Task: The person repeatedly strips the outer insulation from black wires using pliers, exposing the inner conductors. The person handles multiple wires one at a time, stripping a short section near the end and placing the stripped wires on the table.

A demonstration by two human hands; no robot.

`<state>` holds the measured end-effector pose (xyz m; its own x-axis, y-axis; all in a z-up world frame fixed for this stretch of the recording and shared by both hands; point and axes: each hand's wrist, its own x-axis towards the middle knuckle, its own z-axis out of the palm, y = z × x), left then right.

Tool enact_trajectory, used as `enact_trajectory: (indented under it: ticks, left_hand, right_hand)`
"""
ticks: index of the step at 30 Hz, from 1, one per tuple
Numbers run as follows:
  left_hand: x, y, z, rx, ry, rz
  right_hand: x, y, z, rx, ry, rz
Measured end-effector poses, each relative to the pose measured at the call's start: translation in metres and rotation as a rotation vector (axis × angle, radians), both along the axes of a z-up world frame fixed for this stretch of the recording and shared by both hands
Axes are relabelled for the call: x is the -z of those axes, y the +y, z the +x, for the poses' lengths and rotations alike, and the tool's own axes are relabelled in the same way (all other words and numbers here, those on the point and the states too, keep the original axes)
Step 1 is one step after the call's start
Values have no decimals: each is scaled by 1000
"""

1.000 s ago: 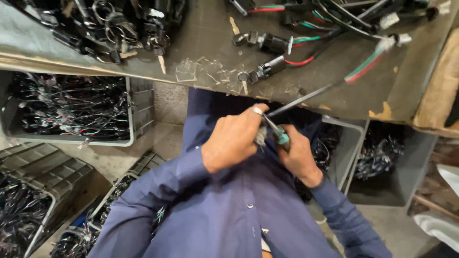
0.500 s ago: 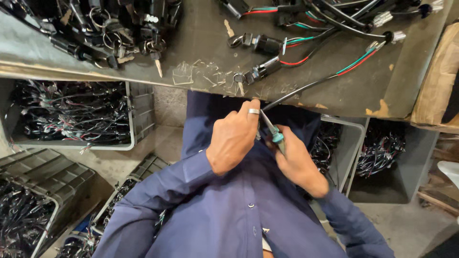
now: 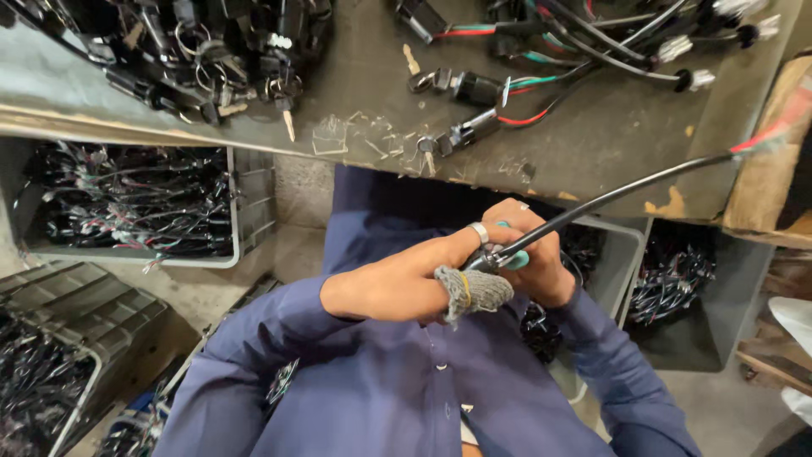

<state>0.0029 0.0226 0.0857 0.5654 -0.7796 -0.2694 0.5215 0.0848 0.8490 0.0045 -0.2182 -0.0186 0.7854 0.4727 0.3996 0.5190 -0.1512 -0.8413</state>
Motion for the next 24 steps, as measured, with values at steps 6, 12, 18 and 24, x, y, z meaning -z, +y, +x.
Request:
enact_trajectory:
  ticks: [6, 12, 18, 24]
  left_hand:
    - [-17, 9, 16, -273, -344, 71]
    - [-17, 77, 92, -631, -1161, 869]
    - [44, 64, 156, -321, -1895, 1134]
    - [-13, 48, 159, -610, -1048, 464]
  right_hand:
    - [-47, -1, 8, 86, 107, -205]
    - [-79, -36, 21, 471, -119, -743]
    - [-49, -66, 30, 522, -218, -883]
    - [-79, -25, 40, 774, -172, -435]
